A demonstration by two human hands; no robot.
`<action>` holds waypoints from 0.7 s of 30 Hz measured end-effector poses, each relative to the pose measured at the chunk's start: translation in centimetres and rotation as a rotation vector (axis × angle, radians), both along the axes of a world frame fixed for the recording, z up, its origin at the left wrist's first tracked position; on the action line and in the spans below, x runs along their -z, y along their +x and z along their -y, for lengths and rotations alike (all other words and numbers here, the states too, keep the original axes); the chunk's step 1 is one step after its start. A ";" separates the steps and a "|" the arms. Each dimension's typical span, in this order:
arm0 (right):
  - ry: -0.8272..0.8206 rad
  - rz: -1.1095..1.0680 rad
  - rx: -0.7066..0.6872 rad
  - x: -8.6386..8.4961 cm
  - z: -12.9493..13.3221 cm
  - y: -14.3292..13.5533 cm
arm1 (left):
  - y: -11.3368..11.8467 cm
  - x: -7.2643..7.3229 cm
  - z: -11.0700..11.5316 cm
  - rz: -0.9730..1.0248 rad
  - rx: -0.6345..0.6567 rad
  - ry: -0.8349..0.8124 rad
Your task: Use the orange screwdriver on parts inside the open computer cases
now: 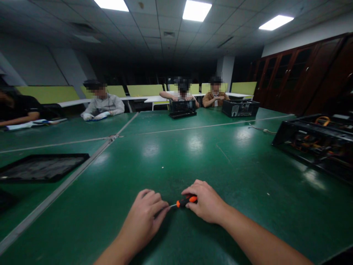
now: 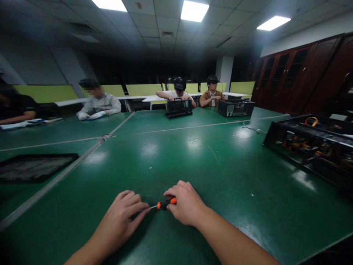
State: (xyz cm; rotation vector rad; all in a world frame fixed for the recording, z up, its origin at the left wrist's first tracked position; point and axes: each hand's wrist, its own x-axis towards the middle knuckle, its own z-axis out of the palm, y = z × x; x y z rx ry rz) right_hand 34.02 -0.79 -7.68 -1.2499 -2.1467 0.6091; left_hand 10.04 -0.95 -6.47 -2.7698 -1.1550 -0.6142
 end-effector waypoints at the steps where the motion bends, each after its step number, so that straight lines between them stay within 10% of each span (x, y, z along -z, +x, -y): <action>1: 0.012 -0.011 0.001 -0.1 0.1 0.0 | -0.1 0.1 -0.1 -0.016 -0.003 -0.015; 21: -0.027 -0.006 0.031 -0.3 0.6 -0.3 | -0.3 0.0 -0.2 -0.013 -0.003 -0.012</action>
